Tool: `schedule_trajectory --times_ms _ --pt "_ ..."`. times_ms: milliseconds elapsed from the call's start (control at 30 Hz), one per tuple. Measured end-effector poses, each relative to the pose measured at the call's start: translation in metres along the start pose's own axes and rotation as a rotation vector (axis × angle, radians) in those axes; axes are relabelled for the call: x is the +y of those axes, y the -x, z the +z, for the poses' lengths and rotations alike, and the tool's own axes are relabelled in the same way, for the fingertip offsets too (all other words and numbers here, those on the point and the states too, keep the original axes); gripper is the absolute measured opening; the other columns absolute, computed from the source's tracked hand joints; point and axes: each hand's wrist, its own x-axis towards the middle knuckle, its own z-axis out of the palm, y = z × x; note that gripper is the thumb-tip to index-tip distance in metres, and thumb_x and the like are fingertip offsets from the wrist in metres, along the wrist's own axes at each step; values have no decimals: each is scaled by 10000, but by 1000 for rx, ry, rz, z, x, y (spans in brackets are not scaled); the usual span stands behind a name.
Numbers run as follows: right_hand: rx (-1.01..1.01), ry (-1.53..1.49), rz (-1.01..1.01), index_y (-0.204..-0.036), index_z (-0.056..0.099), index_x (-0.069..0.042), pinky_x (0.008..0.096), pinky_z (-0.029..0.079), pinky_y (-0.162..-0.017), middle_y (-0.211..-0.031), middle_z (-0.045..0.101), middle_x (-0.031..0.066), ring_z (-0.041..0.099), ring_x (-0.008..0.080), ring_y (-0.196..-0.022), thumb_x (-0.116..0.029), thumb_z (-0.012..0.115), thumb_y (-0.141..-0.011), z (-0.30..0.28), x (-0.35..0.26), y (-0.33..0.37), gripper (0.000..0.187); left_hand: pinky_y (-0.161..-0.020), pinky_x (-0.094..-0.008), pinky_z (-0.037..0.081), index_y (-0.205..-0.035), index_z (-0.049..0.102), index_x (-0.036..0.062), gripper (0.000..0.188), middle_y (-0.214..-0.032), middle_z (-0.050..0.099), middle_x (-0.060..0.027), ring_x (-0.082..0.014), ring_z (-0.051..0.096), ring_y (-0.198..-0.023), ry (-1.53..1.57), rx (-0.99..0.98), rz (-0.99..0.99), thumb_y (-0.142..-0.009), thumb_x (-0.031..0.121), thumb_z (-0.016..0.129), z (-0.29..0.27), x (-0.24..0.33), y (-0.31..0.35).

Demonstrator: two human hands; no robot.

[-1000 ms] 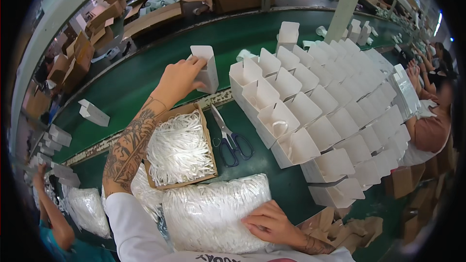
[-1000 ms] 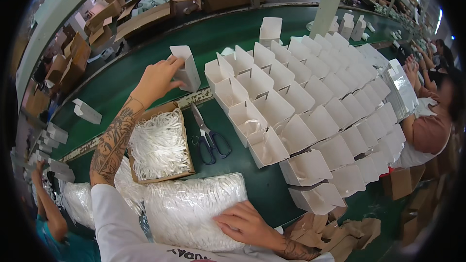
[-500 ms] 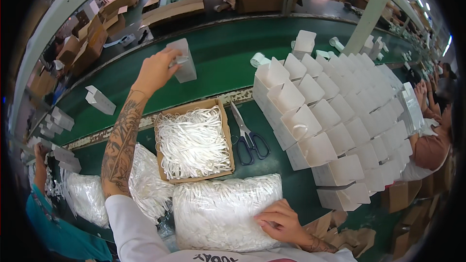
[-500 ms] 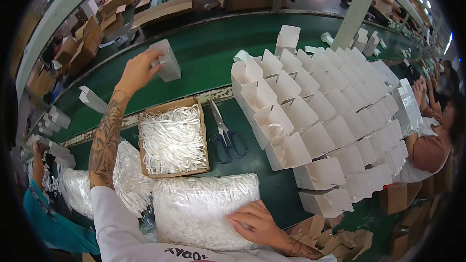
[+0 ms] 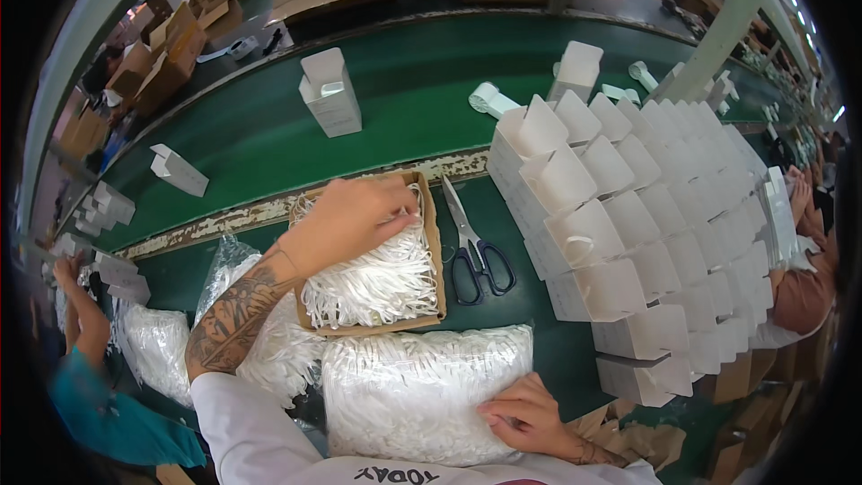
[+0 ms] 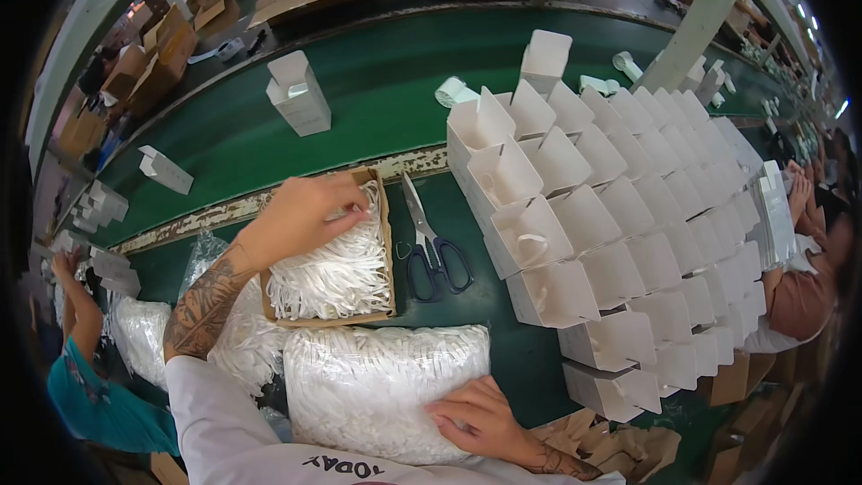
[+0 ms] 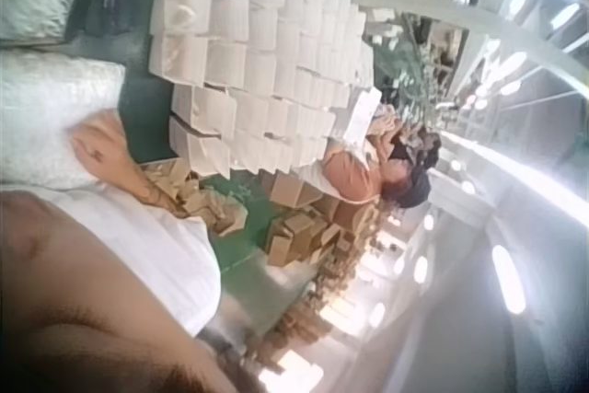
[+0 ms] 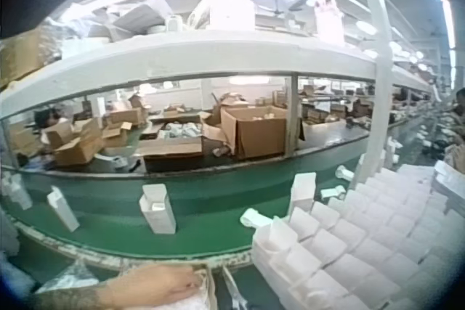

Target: The person cuts lanyards with scissors, places them into a tray, and packs small electronic devices and lanyards into boxes.

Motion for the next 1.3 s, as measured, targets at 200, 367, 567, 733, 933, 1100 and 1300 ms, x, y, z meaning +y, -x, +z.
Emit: schedule_trajectory --times_ms 200,367,567,733,933,1100,1300 --pt "32 -24 14 -1004 796 -68 304 385 -683 -854 708 20 592 151 -701 -14 813 -752 -2 -1 -1 258 -669 -253 491 -1051 704 42 159 -864 687 -25 -102 619 -749 428 -44 -253 -943 156 725 -57 9 -19" --pt "20 -43 -3 -1010 793 -58 308 402 -694 -890 717 23 606 157 -724 -21 812 -788 -2 0 -1 226 -730 -207 481 -1041 697 16 141 -944 681 11 -54 595 -818 733 451 42 -1005 151 680 -81 13 -97" --pt "44 -68 -27 -1053 781 -56 305 416 -722 -926 717 19 614 161 -753 -18 803 -806 -2 0 2 251 -766 -208 501 -1054 696 19 174 -925 691 5 -57 615 -846 796 593 271 -991 180 706 -59 9 -219" --pt "26 -87 -9 -1064 750 -41 318 450 -789 -945 695 40 641 190 -852 -37 785 -852 -3 -7 2 215 -770 -219 507 -1059 690 18 182 -902 687 0 -64 625 -833 732 603 270 -995 187 700 -45 1 -270" --pt "34 -87 -40 -1061 747 -42 316 449 -787 -941 687 39 633 198 -841 -45 786 -857 -4 -3 2 208 -587 -177 407 -1081 703 51 181 -876 670 23 -17 564 -765 764 598 190 -995 210 709 -17 -16 -287" --pt "26 -108 -59 -1063 748 -43 313 444 -780 -939 689 34 630 192 -833 -47 787 -859 -5 -2 4 208 -614 -182 396 -1090 686 34 211 -907 603 44 -4 494 -732 593 430 147 -955 184 749 1 -46 -265" --pt "9 -63 -74 -1078 751 -45 312 437 -771 -949 691 30 629 181 -830 -51 785 -864 -1 -4 1 217 -813 -263 471 -1242 598 54 377 -1031 593 -39 -101 564 -888 437 296 58 -872 59 668 25 -104 -193"
